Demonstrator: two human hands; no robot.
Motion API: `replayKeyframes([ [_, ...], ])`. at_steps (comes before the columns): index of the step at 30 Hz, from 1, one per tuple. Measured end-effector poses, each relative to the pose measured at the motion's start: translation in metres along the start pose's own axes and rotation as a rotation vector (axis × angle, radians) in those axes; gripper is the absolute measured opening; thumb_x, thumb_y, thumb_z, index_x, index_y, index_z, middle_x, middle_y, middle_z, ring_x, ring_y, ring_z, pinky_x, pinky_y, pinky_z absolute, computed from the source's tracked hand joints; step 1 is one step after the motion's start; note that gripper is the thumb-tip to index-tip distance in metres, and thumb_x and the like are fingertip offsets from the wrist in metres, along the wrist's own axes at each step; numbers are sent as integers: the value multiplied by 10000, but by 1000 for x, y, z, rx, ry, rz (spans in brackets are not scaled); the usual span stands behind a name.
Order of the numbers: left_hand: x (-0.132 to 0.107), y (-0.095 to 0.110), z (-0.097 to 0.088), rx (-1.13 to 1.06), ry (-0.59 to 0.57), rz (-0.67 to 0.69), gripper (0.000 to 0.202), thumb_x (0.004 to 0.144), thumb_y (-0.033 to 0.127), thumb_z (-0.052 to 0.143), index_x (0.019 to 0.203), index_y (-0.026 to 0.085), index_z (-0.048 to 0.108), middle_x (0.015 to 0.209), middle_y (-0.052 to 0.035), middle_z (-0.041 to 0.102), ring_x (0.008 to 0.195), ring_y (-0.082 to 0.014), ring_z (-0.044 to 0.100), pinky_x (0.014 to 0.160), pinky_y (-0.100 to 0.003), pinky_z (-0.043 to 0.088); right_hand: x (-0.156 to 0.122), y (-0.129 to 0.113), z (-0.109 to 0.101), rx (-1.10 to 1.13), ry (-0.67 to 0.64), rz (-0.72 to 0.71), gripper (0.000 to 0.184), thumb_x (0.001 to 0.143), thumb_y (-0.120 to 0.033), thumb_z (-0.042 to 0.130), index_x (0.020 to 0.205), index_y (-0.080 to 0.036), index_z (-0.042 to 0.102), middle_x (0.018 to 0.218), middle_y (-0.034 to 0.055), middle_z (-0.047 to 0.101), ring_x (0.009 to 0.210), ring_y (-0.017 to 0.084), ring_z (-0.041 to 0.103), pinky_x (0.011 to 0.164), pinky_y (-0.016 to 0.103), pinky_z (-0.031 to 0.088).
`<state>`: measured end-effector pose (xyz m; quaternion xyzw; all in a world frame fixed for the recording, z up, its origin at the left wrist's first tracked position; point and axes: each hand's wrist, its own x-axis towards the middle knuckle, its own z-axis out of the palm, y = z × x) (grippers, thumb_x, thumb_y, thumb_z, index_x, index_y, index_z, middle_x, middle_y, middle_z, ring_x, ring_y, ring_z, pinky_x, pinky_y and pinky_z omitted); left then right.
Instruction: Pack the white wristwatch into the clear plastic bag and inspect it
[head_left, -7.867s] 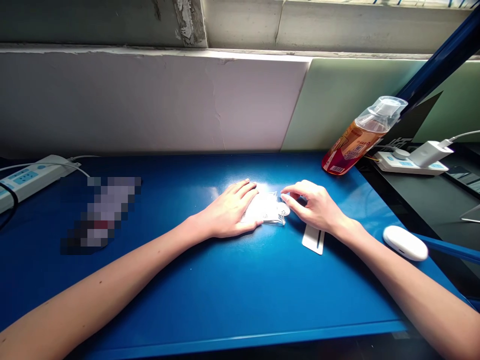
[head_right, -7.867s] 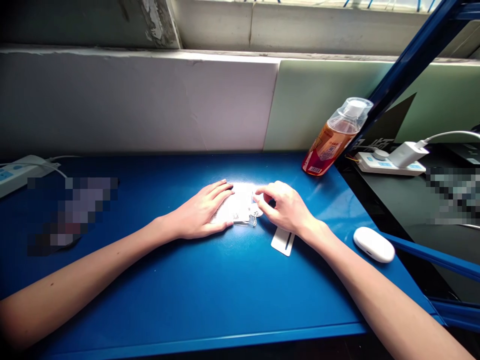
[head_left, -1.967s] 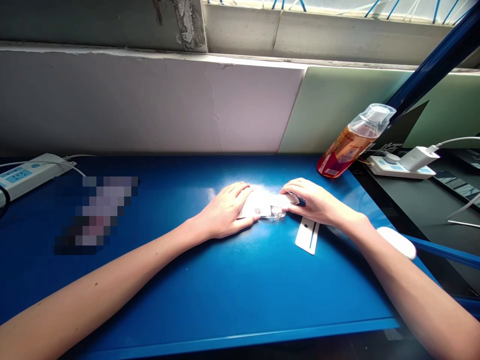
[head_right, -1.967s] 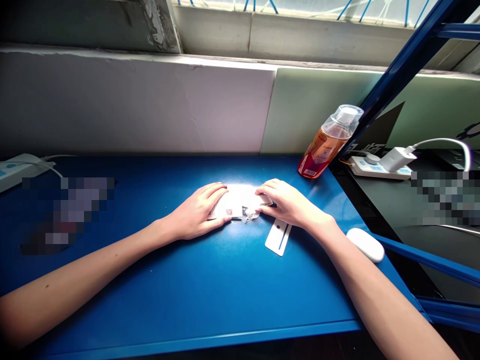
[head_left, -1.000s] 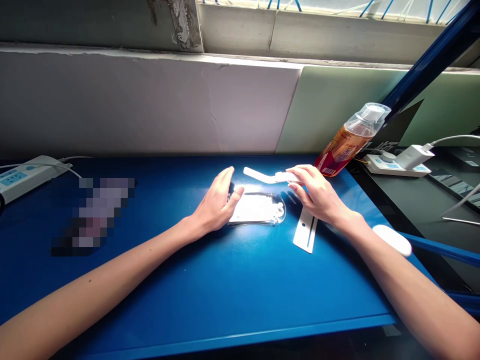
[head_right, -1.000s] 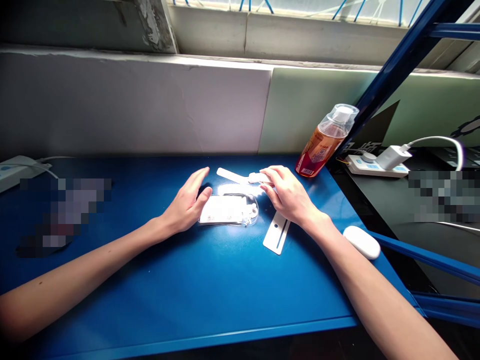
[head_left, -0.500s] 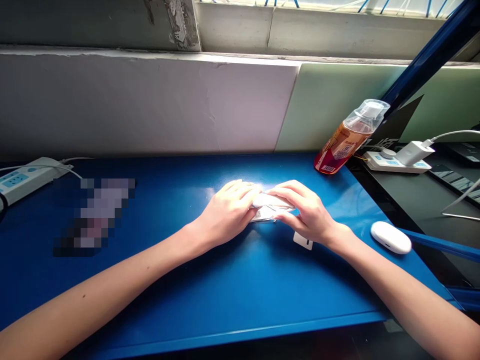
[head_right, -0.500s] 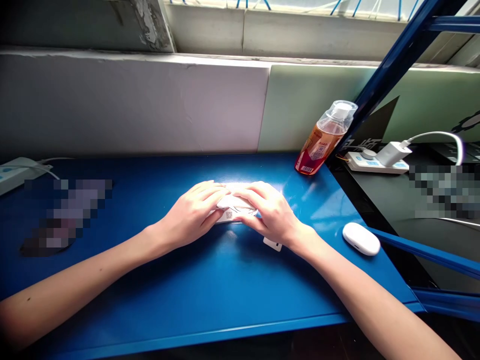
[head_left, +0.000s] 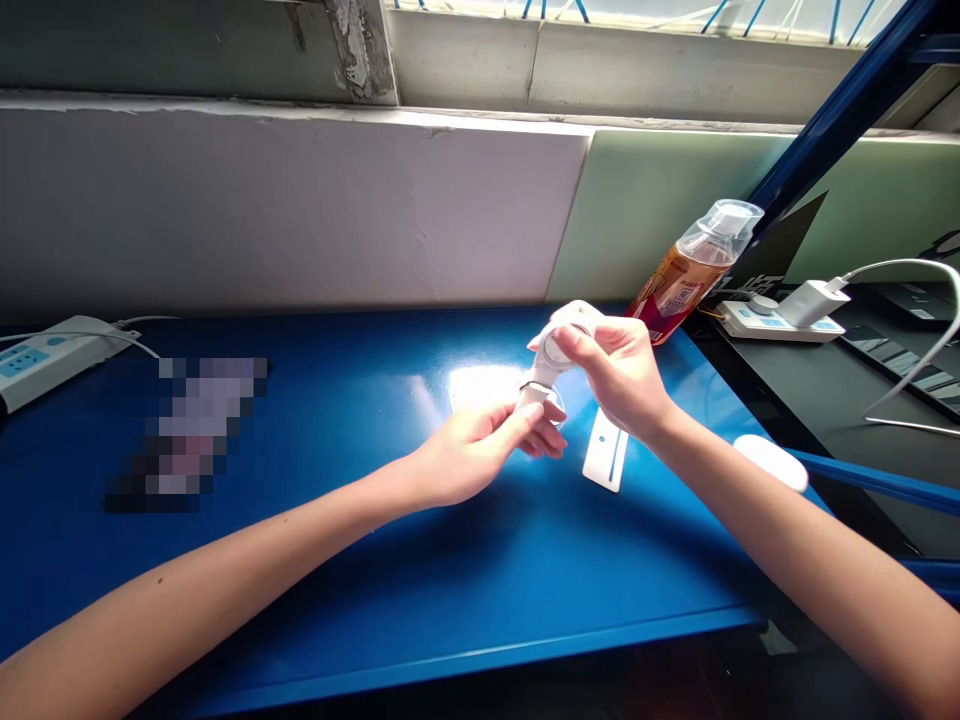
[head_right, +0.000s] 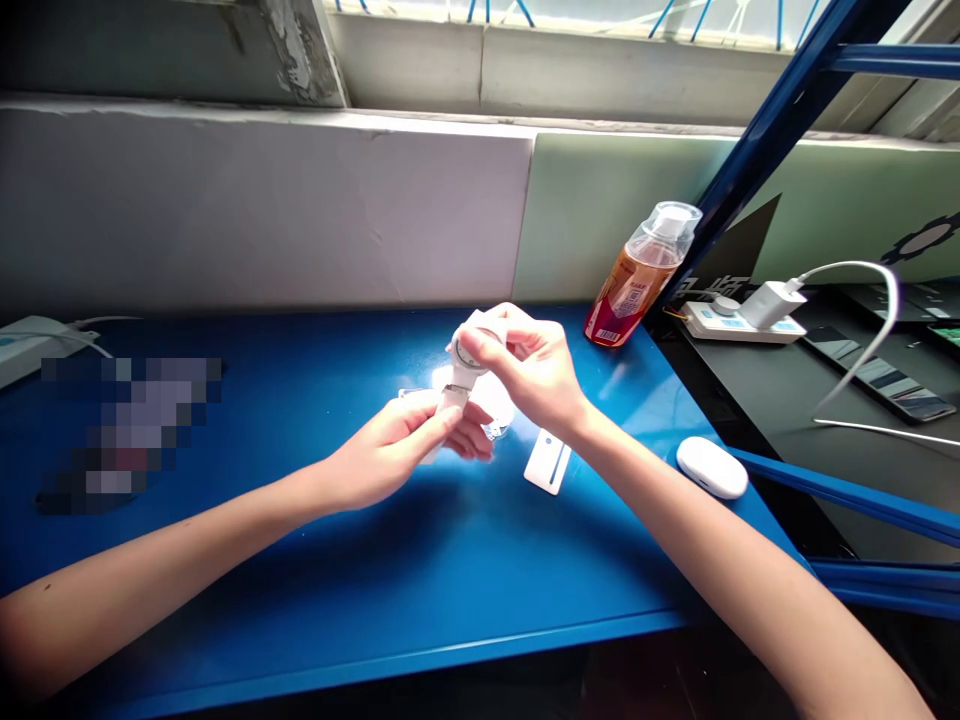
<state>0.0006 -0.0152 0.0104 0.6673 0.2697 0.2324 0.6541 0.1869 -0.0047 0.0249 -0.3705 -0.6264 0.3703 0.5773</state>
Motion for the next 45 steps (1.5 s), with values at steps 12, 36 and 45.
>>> replayKeyframes([
  [12, 10, -15, -10, -631, -161, -159, 344, 998, 356, 534, 1068, 52, 679, 1028, -203, 741, 952, -282, 741, 868, -403, 580, 32, 17, 26, 823, -438, 632, 537, 1053, -366, 234, 1148, -100, 691, 1163, 126, 750, 1121, 207, 687, 1036, 359, 492],
  [36, 7, -19, -11, -670, -147, -214, 375, 1015, 312, 470, 1126, 28, 689, 1150, -244, 710, 1034, -291, 714, 995, -448, 502, 29, 25, 19, 850, -525, 737, 659, 1038, -501, 149, 1244, -85, 616, 1372, 182, 627, 1266, 267, 603, 1124, 463, 401],
  [45, 7, -17, -9, -708, -150, -233, 366, 1029, 273, 429, 1151, 28, 672, 1175, -246, 700, 1042, -285, 715, 1007, -465, 490, 29, 28, 14, 836, -577, 728, 621, 1003, -537, 256, 1241, -98, 625, 1390, 164, 618, 1296, 269, 579, 1136, 450, 386],
])
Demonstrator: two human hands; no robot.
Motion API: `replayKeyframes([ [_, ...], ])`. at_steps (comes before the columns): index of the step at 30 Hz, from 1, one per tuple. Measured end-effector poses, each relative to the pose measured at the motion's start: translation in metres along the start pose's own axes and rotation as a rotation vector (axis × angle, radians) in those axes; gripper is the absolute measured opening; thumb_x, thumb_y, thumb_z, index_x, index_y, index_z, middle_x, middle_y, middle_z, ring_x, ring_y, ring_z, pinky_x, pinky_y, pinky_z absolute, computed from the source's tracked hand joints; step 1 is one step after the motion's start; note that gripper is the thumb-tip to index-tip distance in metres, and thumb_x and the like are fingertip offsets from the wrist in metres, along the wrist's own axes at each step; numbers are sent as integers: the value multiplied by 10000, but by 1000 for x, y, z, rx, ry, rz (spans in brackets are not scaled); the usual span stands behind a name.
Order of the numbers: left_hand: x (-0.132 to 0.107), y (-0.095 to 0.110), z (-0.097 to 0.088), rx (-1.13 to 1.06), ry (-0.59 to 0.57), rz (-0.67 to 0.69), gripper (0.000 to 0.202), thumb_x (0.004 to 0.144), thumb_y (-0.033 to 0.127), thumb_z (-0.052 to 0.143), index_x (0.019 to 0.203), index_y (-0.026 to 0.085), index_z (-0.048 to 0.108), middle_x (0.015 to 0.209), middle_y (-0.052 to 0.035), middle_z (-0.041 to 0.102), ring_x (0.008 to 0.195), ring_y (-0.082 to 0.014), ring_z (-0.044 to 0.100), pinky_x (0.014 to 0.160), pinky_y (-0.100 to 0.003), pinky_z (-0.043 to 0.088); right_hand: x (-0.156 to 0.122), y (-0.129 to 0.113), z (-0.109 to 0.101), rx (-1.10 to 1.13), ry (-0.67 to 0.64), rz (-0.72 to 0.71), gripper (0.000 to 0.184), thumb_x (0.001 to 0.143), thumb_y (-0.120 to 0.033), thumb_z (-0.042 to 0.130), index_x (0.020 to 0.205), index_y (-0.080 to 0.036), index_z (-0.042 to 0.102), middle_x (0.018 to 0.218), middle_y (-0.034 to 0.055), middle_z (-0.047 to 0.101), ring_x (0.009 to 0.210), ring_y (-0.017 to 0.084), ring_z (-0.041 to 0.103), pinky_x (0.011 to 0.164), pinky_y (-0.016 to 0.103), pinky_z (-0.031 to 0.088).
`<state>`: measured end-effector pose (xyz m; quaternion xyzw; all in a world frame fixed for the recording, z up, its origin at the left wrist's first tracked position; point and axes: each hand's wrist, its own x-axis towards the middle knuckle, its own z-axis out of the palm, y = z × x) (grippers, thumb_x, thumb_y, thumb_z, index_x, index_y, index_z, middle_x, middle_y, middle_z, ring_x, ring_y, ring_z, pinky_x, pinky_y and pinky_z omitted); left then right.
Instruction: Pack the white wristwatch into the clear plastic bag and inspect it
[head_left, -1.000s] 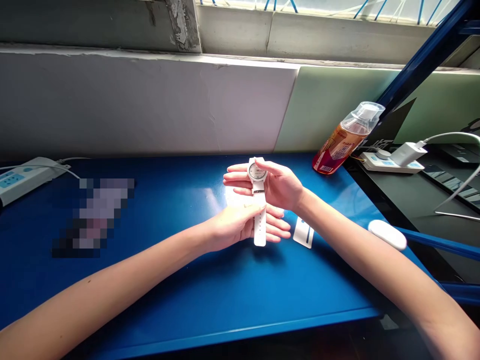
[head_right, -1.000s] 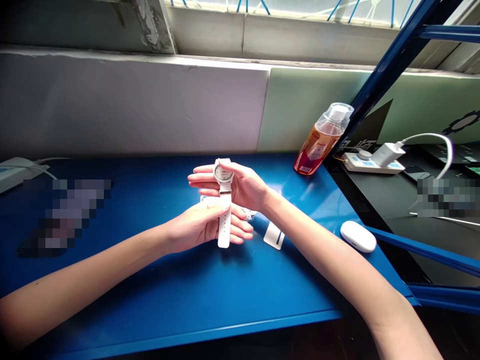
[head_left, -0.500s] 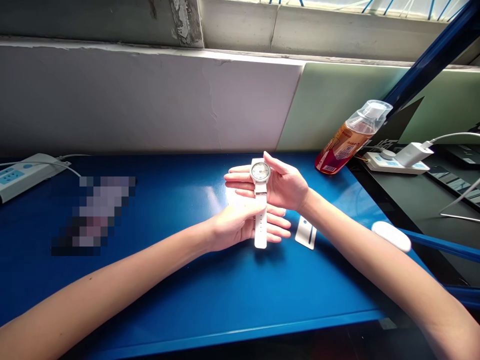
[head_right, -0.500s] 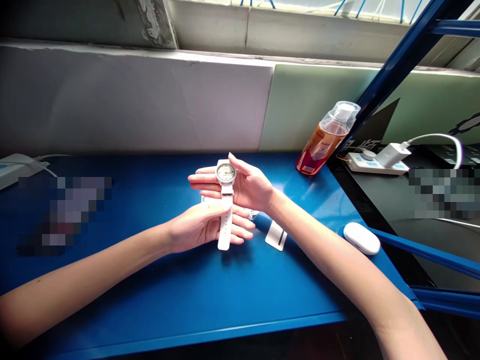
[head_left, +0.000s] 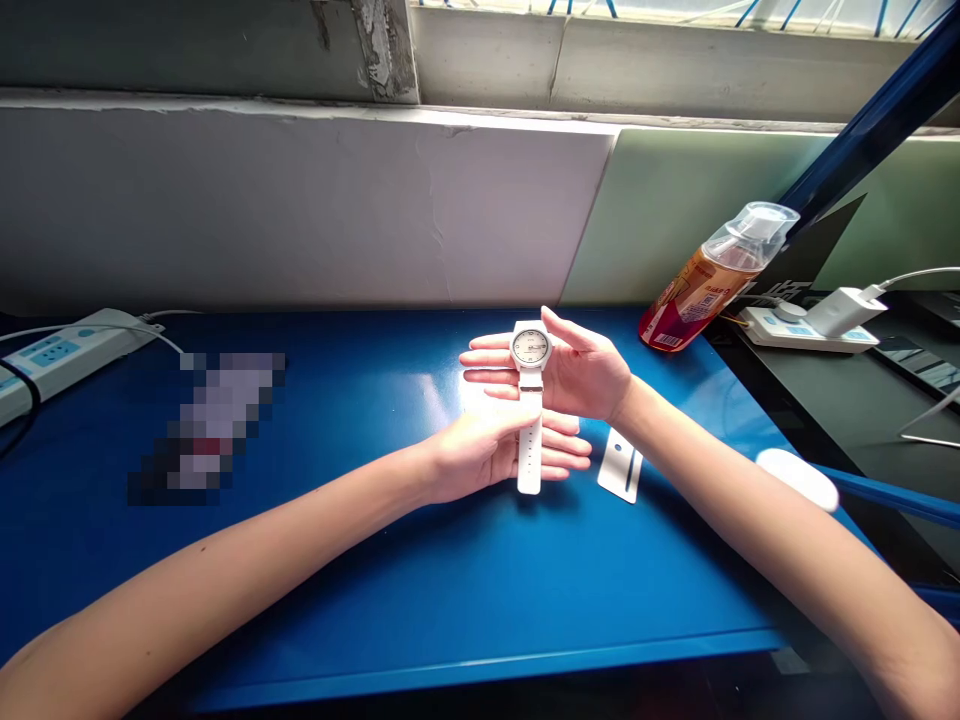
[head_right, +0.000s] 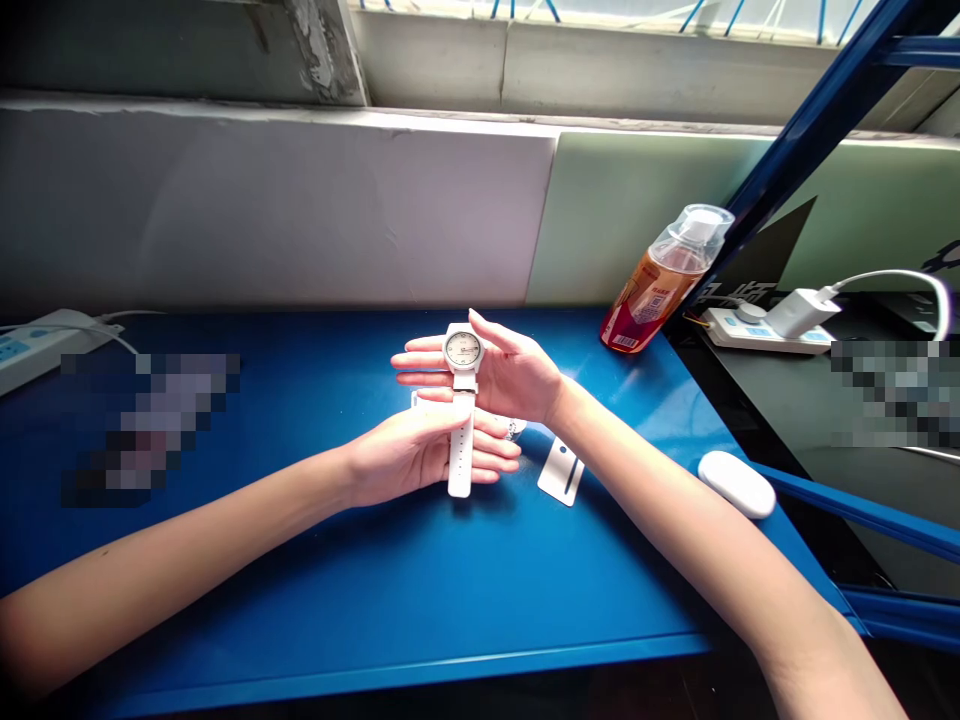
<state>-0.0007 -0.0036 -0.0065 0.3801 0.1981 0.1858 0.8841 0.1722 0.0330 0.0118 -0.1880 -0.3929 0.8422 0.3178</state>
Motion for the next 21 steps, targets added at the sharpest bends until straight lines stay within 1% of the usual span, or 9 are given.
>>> replayKeyframes([
  [4, 0, 0, -1, 3, -3, -7, 376, 1029, 298, 437, 1157, 31, 668, 1179, -251, 697, 1047, -293, 714, 1002, -469, 495, 0, 0, 0, 0, 9, -8, 632, 996, -544, 268, 1229, -84, 633, 1363, 175, 636, 1288, 273, 585, 1134, 451, 387],
  [7, 0, 0, -1, 7, 12, -9, 388, 1035, 308, 422, 1143, 33, 673, 1161, -247, 705, 1033, -286, 719, 980, -450, 514, 1, 0, 0, 10, -1, -13, 613, 1022, -482, 226, 1235, -73, 630, 1350, 177, 645, 1275, 264, 597, 1138, 439, 387],
  [10, 1, 0, 0, 22, 19, -2, 385, 1037, 318, 425, 1136, 41, 675, 1159, -240, 707, 1025, -283, 721, 978, -453, 517, 1, -1, 0, 7, 6, -26, 596, 1043, -425, 184, 1237, -78, 628, 1336, 169, 657, 1253, 245, 615, 1136, 422, 394],
  [16, 2, 1, 1, 39, 3, 29, 363, 1029, 337, 457, 1136, 65, 672, 1178, -232, 701, 1031, -288, 717, 966, -456, 526, 2, -3, 1, -26, 60, -42, 577, 1041, -445, 221, 1218, -86, 636, 1316, 174, 668, 1217, 245, 640, 1111, 424, 426],
  [21, 1, 3, 2, 81, 86, 61, 361, 1023, 296, 460, 1124, 31, 684, 1183, -248, 697, 1061, -295, 707, 1013, -471, 500, 2, -4, 0, -18, 54, -51, 577, 1049, -419, 182, 1233, -98, 625, 1314, 155, 672, 1177, 246, 663, 1096, 445, 442],
])
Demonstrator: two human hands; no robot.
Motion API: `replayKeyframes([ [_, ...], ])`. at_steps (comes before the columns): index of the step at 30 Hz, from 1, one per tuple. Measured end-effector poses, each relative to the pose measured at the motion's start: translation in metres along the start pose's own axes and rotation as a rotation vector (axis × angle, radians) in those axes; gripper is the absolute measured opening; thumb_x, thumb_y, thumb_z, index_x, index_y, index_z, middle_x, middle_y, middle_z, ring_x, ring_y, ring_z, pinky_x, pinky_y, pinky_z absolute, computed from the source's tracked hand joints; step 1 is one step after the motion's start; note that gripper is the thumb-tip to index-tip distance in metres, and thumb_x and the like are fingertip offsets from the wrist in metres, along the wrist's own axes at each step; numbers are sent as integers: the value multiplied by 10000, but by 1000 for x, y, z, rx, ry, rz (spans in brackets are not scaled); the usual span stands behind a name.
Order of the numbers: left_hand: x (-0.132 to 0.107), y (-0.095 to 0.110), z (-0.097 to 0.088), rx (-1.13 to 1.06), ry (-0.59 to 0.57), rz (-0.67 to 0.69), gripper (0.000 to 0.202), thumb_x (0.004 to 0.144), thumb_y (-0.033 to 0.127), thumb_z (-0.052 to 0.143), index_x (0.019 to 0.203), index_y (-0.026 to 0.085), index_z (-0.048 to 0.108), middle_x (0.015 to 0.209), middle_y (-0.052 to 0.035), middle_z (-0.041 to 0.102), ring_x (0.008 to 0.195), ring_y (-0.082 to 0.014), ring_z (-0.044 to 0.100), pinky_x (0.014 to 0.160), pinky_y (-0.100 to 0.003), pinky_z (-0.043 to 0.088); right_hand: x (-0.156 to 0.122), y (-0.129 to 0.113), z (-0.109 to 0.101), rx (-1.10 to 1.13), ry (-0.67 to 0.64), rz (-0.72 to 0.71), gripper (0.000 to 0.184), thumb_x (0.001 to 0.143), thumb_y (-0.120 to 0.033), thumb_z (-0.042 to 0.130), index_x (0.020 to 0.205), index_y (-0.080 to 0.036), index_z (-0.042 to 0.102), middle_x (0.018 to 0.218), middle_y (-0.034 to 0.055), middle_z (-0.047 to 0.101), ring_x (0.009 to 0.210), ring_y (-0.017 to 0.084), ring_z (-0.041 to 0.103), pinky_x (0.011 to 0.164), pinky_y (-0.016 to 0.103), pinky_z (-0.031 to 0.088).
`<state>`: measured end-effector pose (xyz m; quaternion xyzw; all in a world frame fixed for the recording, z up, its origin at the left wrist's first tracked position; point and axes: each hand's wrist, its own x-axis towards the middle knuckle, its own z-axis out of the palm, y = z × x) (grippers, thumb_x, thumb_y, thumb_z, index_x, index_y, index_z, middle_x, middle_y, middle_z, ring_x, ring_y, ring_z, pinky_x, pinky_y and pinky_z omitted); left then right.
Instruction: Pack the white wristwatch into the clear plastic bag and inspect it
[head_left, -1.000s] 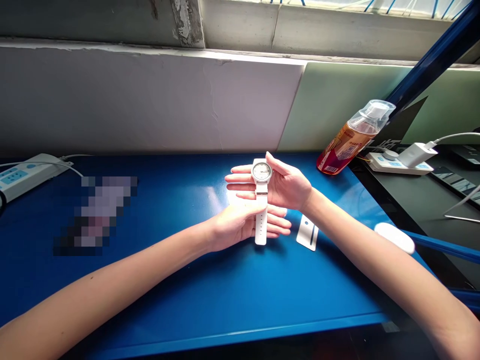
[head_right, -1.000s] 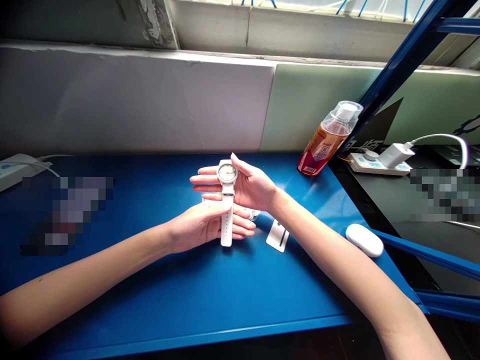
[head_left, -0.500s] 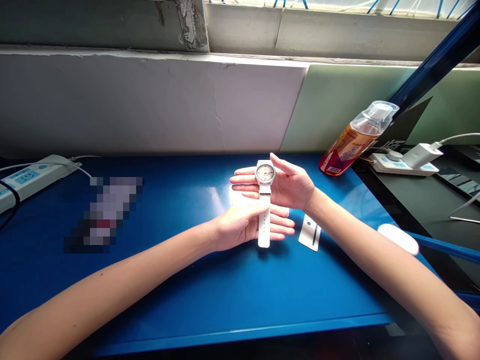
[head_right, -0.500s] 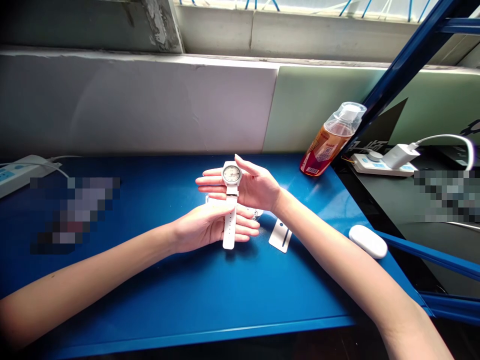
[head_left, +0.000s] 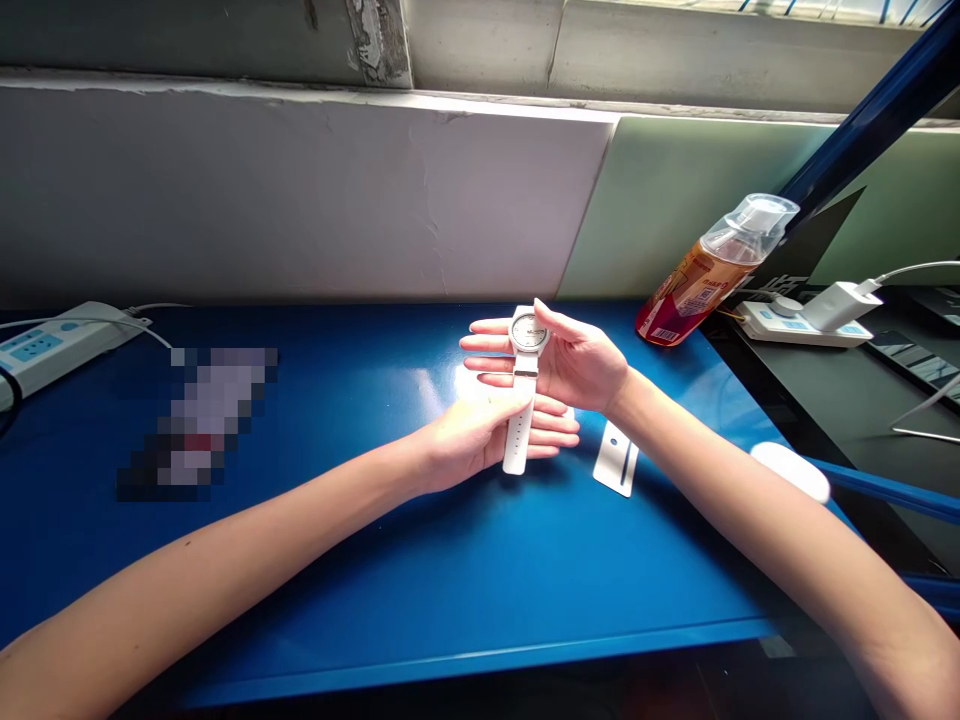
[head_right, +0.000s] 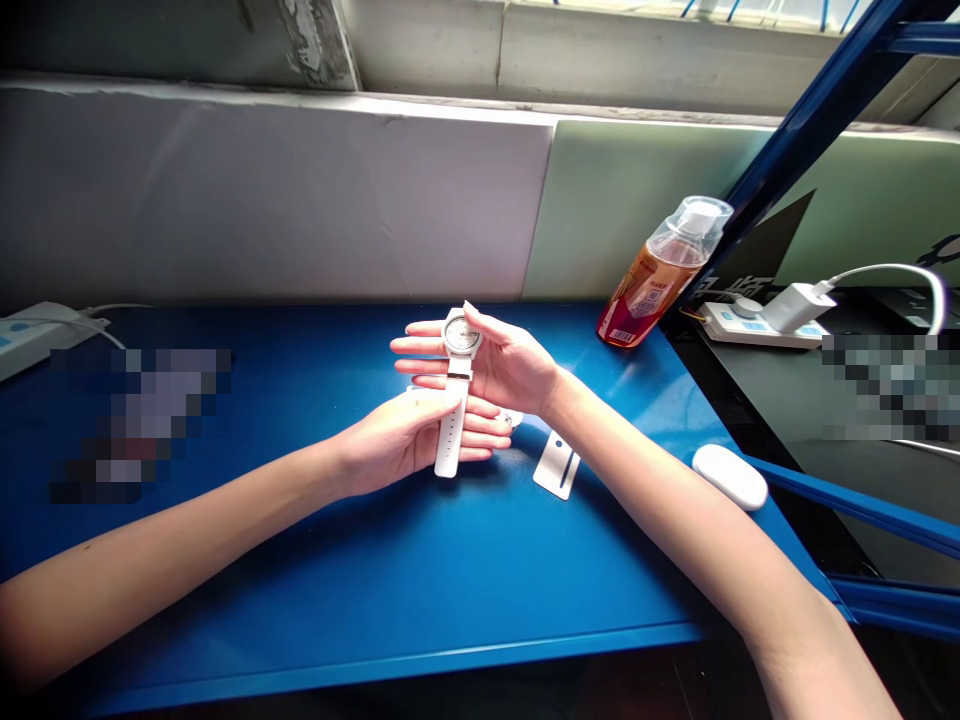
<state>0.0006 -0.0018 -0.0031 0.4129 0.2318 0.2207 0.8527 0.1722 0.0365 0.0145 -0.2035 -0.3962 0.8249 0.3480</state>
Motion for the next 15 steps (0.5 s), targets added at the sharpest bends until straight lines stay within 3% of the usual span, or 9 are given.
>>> replayKeyframes([
  [15, 1, 2, -1, -25, 16, -44, 373, 1033, 274, 426, 1132, 11, 670, 1192, -271, 686, 1050, -307, 716, 1016, -486, 499, 0, 1, 1, -7, 1, -12, 572, 1031, -464, 244, 1212, -99, 645, 1293, 149, 683, 1184, 245, 655, 1105, 436, 439],
])
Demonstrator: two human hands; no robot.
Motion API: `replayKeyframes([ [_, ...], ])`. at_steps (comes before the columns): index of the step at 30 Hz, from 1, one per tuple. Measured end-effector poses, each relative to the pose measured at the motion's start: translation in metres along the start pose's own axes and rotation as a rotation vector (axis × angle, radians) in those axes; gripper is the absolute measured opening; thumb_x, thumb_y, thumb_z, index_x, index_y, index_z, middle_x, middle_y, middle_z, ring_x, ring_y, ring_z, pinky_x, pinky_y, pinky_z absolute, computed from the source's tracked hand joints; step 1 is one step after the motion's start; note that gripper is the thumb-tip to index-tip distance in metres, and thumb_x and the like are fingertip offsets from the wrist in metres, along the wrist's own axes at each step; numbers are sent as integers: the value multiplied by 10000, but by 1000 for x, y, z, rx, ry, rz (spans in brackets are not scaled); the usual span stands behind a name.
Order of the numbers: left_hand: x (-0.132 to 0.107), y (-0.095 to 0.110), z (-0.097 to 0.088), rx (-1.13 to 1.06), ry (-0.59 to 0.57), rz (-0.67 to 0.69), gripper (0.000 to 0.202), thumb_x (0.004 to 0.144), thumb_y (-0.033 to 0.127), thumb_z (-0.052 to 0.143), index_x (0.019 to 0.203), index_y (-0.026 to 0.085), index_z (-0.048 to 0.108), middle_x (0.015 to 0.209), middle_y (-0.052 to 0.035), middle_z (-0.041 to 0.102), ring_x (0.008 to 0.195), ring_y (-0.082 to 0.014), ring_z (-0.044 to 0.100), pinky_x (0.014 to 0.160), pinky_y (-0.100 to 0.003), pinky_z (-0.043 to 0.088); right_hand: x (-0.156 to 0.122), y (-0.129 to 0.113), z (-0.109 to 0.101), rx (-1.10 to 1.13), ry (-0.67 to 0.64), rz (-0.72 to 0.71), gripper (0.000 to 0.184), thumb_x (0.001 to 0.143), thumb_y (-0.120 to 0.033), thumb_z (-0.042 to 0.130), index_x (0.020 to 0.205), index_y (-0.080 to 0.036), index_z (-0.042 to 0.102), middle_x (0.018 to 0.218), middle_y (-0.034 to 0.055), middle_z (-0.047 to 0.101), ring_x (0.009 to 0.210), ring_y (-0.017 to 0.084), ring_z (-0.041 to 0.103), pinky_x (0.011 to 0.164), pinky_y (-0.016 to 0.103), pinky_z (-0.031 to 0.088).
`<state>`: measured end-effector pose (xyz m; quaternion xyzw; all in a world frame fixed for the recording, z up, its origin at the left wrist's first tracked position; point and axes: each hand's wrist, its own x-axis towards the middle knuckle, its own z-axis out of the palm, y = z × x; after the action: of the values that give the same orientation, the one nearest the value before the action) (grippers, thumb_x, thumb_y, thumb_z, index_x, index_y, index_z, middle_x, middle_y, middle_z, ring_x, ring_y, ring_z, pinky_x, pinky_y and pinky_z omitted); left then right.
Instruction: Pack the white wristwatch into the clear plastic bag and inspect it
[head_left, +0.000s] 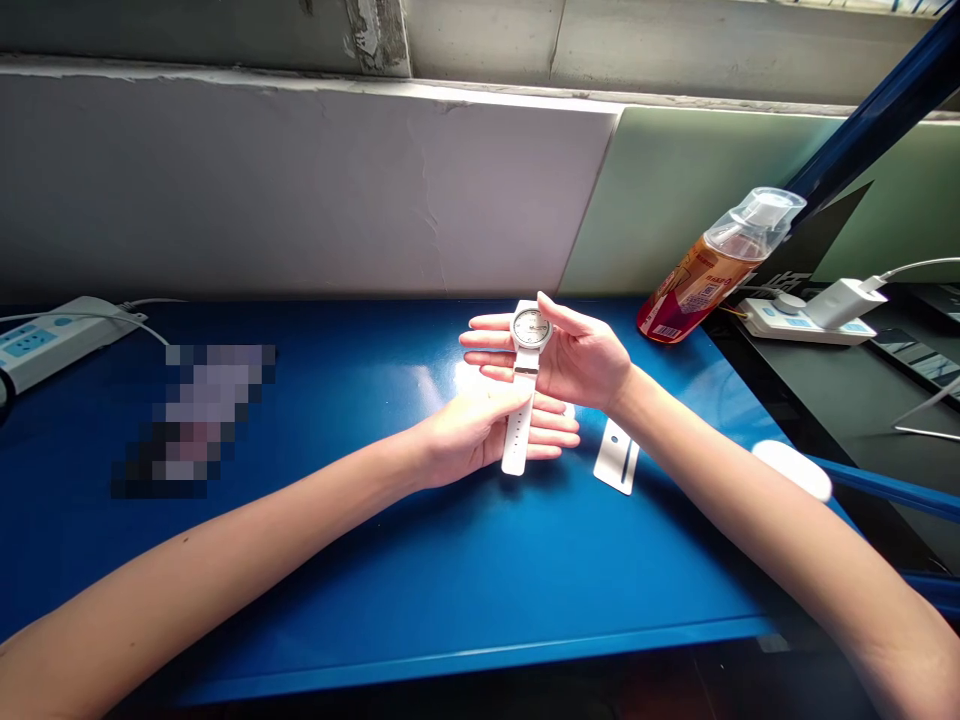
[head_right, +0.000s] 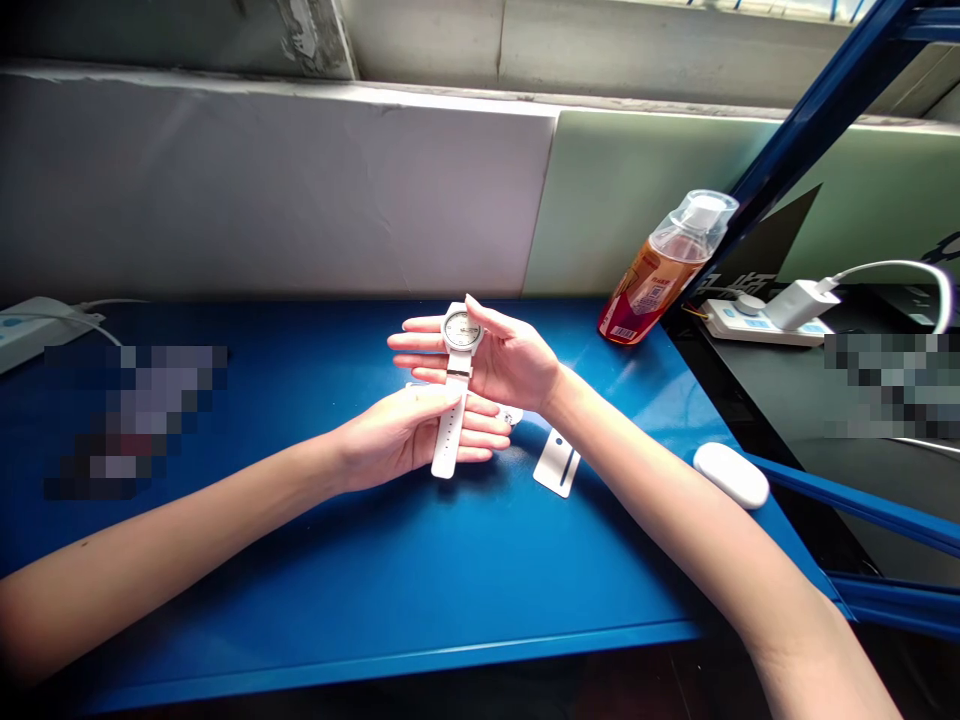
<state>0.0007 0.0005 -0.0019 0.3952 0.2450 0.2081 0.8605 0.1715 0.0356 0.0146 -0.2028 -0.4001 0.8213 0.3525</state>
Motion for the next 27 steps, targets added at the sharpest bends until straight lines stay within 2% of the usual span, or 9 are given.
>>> replayKeyframes([
  [8, 0, -1, 0, -7, 34, -21, 382, 1038, 268, 403, 1162, 12, 659, 1222, -271, 672, 1079, -303, 706, 1038, -476, 487, 1, -1, -2, -50, 2, 7, 512, 1027, -449, 296, 1206, -137, 661, 1278, 114, 700, 1172, 236, 663, 1098, 438, 449],
  [18, 2, -3, -1, -19, 28, -27, 397, 1038, 261, 395, 1145, -8, 667, 1205, -286, 674, 1050, -308, 716, 1033, -487, 490, 1, -2, -3, 56, -2, 54, 733, 991, -612, 206, 1211, -79, 659, 1300, 184, 677, 1211, 294, 635, 1107, 478, 408],
  [22, 2, -3, -1, -33, 18, -30, 406, 1042, 254, 380, 1145, -10, 671, 1194, -281, 681, 1047, -307, 717, 1031, -484, 492, 2, -2, -5, 102, -12, 64, 774, 986, -630, 186, 1235, -56, 641, 1309, 205, 666, 1218, 308, 627, 1115, 496, 391],
  [27, 2, -2, -1, -44, 33, -37, 407, 1044, 237, 367, 1163, -21, 659, 1217, -291, 666, 1075, -316, 707, 1032, -484, 490, 2, -1, -6, 126, -34, 70, 820, 994, -612, 90, 1238, -47, 634, 1278, 192, 686, 1207, 304, 633, 1102, 481, 410],
])
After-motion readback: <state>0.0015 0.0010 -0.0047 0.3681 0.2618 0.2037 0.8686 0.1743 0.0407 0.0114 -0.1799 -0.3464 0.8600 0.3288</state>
